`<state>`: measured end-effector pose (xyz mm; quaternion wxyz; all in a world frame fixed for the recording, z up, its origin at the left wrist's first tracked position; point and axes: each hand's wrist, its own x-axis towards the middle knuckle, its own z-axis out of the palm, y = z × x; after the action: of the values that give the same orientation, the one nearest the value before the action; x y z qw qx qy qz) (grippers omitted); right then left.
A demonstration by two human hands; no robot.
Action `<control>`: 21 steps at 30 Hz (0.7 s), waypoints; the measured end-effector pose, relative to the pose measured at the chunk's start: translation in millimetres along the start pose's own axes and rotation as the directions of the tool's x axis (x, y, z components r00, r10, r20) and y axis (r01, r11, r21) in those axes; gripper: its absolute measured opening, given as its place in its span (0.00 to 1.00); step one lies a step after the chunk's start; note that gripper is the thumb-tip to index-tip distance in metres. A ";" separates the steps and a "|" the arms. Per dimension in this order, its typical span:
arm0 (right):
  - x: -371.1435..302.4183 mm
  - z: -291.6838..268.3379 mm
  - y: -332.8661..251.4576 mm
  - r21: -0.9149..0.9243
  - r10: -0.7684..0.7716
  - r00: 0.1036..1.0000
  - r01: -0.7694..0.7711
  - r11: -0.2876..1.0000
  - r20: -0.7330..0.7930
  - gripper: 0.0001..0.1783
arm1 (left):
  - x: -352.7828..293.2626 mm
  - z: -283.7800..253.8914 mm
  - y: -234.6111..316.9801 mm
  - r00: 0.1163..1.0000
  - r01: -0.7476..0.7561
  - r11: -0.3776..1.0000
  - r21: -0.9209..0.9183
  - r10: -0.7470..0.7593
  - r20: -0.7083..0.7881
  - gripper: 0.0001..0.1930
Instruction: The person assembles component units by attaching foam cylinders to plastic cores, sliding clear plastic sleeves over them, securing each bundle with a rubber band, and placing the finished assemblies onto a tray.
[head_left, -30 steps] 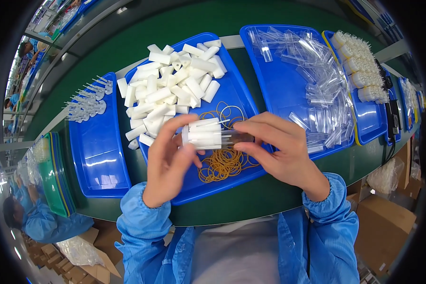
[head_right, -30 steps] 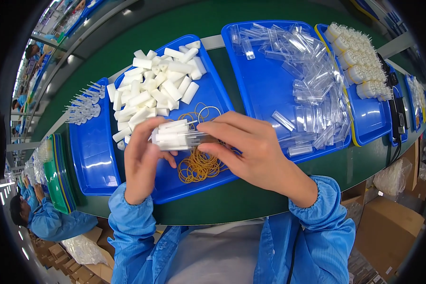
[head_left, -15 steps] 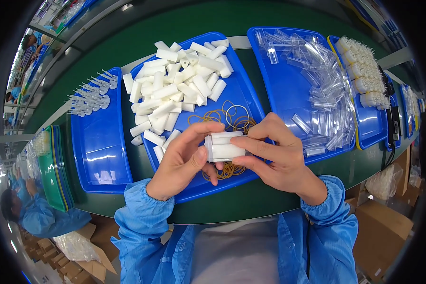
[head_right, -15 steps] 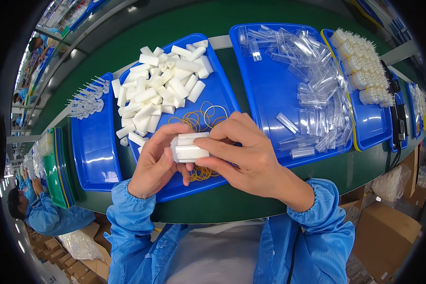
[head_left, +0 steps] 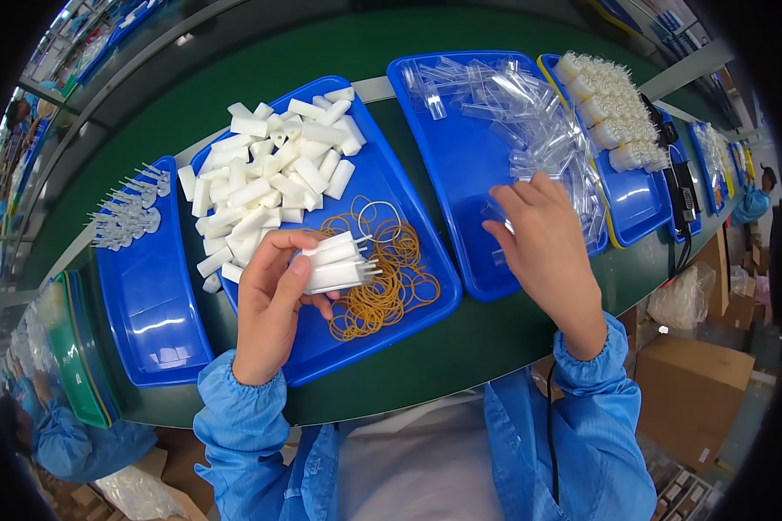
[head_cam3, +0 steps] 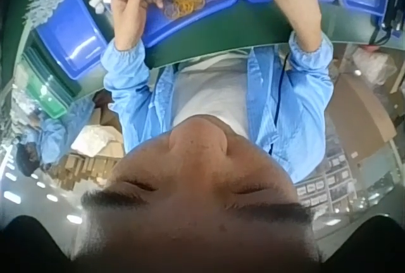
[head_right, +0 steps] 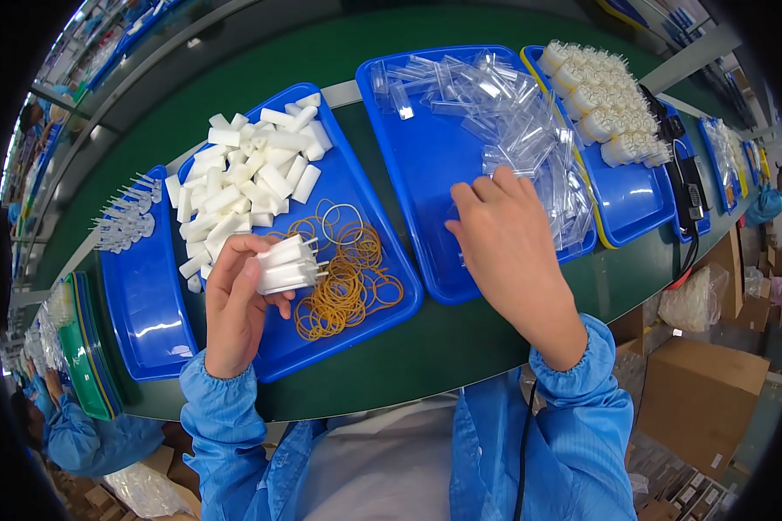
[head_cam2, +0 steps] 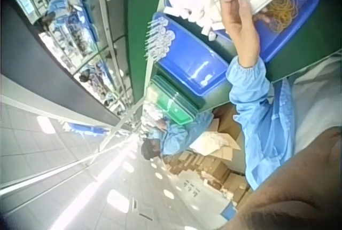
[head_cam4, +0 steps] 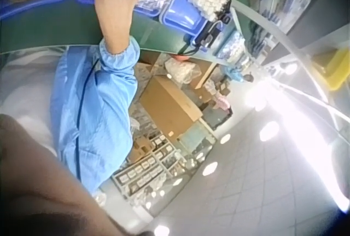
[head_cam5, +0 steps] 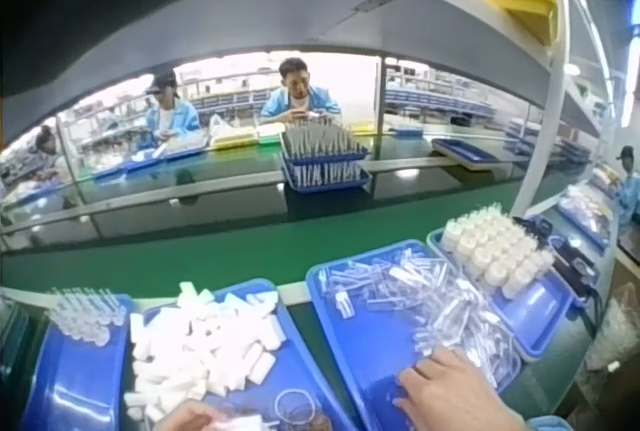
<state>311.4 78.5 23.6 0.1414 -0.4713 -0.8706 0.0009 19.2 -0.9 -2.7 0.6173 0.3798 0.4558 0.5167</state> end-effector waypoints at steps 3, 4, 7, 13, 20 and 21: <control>-2.4 4.6 2.9 -0.023 0.022 0.995 -0.020 1.000 0.093 0.14 | 0.9 6.0 2.8 1.000 -0.004 1.000 0.025 0.004 -0.002 0.15; -0.6 5.8 3.3 0.014 0.016 0.994 -0.017 1.000 0.104 0.15 | 1.0 5.5 2.8 1.000 -0.006 1.000 0.027 0.006 -0.007 0.15; 6.7 -6.2 -7.1 0.398 0.021 0.998 -0.044 0.916 0.061 0.16 | 1.3 3.3 0.3 0.999 -0.020 0.999 0.025 0.019 0.028 0.19; 21.1 -15.5 -40.2 0.674 -0.146 0.988 0.140 0.726 -0.049 0.12 | 2.3 2.9 -3.8 0.998 -0.042 0.998 0.036 0.041 0.051 0.20; 20.4 12.1 -46.3 0.924 -0.018 1.000 -0.006 0.383 0.015 0.10 | 0.5 3.6 -5.3 0.998 -0.057 0.991 0.119 0.053 0.038 0.18; 18.4 16.1 -47.4 0.965 0.055 0.993 -0.113 0.237 0.103 0.10 | 0.3 5.1 -5.7 0.996 -0.091 0.986 0.138 0.088 0.026 0.17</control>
<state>259.0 69.5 19.1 0.3806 -0.3300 -0.6619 0.5551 25.8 -1.7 -6.6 0.5698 0.4472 0.4670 0.5072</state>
